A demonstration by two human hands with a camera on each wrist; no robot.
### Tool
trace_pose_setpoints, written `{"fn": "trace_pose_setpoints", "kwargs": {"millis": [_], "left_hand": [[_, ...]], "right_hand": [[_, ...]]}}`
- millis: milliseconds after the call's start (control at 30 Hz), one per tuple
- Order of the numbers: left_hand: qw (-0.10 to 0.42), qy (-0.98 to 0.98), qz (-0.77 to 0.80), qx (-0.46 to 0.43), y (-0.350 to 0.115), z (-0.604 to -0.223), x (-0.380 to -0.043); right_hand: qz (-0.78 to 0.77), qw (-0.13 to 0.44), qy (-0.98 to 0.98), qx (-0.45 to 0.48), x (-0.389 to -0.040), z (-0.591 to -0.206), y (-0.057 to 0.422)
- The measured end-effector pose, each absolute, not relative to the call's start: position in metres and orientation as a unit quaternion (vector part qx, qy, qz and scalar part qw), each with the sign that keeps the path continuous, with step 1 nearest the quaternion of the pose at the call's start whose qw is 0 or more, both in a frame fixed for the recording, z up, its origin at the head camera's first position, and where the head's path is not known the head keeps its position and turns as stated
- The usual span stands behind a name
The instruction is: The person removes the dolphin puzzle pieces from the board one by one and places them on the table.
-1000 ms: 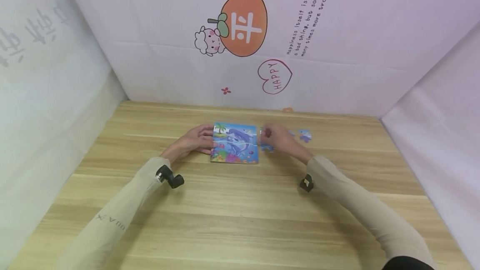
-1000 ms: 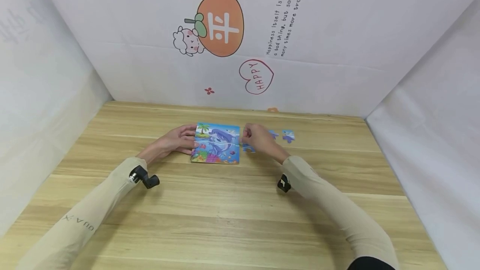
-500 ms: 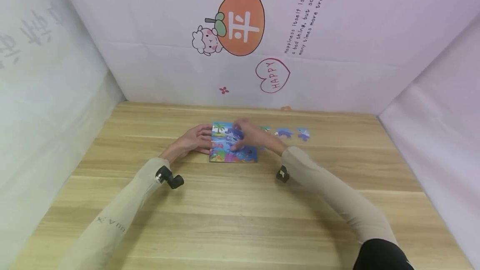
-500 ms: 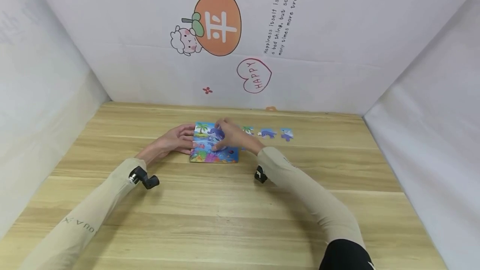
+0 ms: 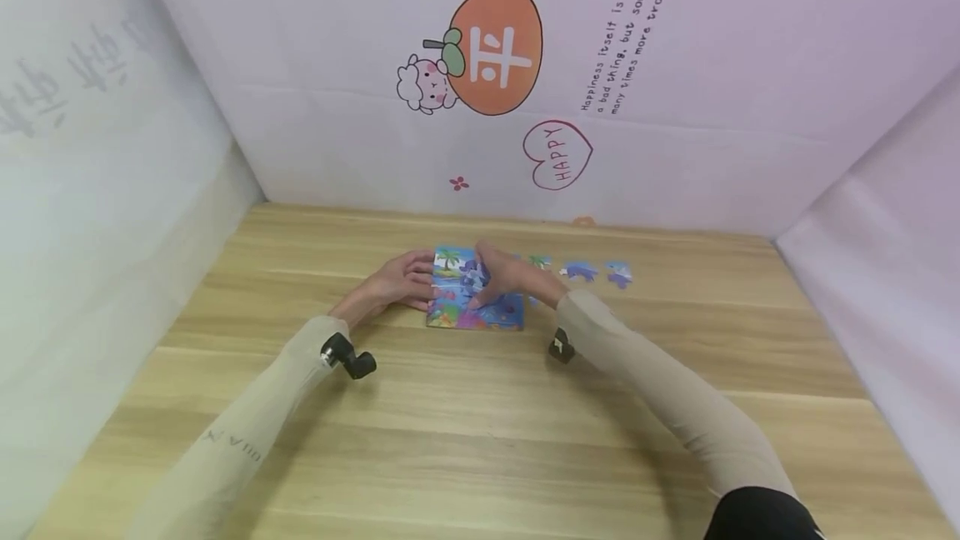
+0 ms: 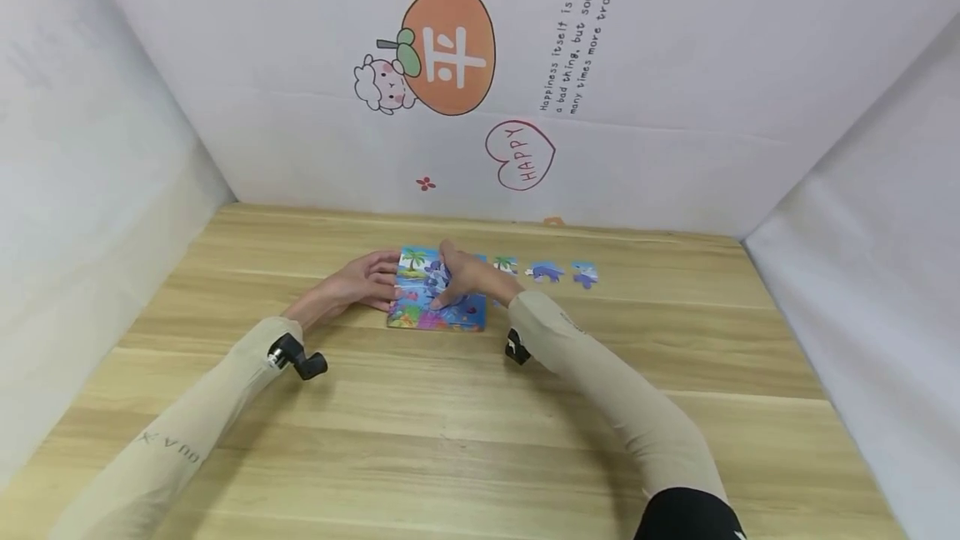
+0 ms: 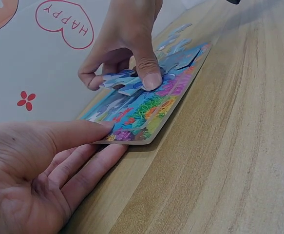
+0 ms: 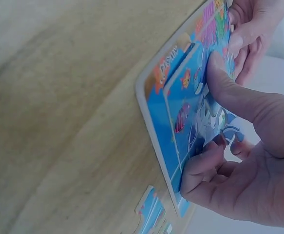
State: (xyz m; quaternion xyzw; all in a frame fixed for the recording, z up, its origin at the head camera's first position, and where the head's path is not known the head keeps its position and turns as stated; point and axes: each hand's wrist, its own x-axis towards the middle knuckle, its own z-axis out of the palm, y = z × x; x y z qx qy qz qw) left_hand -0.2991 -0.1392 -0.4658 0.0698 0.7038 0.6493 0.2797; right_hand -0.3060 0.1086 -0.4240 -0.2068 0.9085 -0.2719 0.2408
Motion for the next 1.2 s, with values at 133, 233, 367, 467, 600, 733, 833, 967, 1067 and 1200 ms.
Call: {"fn": "trace_pose_setpoints", "kwargs": {"millis": [133,233,367,467,600,733,833,967,1067,1200], "left_hand": [[0.277,0.708,0.646,0.070,-0.139,-0.466,-0.297],[0.280,0.708,0.645,0.068,-0.139,-0.466,-0.298],[0.286,0.707,0.643,0.068,-0.138,-0.466,-0.298],[0.288,0.705,0.644,0.066,-0.139,-0.465,-0.297],[0.286,0.705,0.646,0.066,-0.140,-0.465,-0.297],[0.285,0.710,0.640,0.076,-0.139,-0.465,-0.298],[0.286,0.712,0.637,0.080,-0.139,-0.464,-0.298],[0.285,0.715,0.634,0.079,-0.139,-0.465,-0.299],[0.285,0.715,0.633,0.081,-0.140,-0.465,-0.299],[0.286,0.709,0.639,0.086,-0.141,-0.465,-0.298]], "right_hand": [[-0.239,0.224,0.923,-0.202,-0.303,-0.427,0.108],[-0.227,0.217,0.926,-0.208,-0.301,-0.427,0.111],[-0.245,0.228,0.909,-0.247,-0.301,-0.424,0.118],[-0.272,0.243,0.890,-0.275,-0.301,-0.423,0.122],[-0.297,0.251,0.874,-0.292,-0.303,-0.423,0.127],[-0.322,0.257,0.862,-0.294,-0.304,-0.421,0.132],[-0.344,0.255,0.855,-0.294,-0.306,-0.417,0.135],[-0.378,0.246,0.847,-0.283,-0.307,-0.410,0.137],[-0.418,0.239,0.837,-0.261,-0.306,-0.407,0.139],[-0.461,0.217,0.828,-0.236,-0.308,-0.408,0.150]]}}
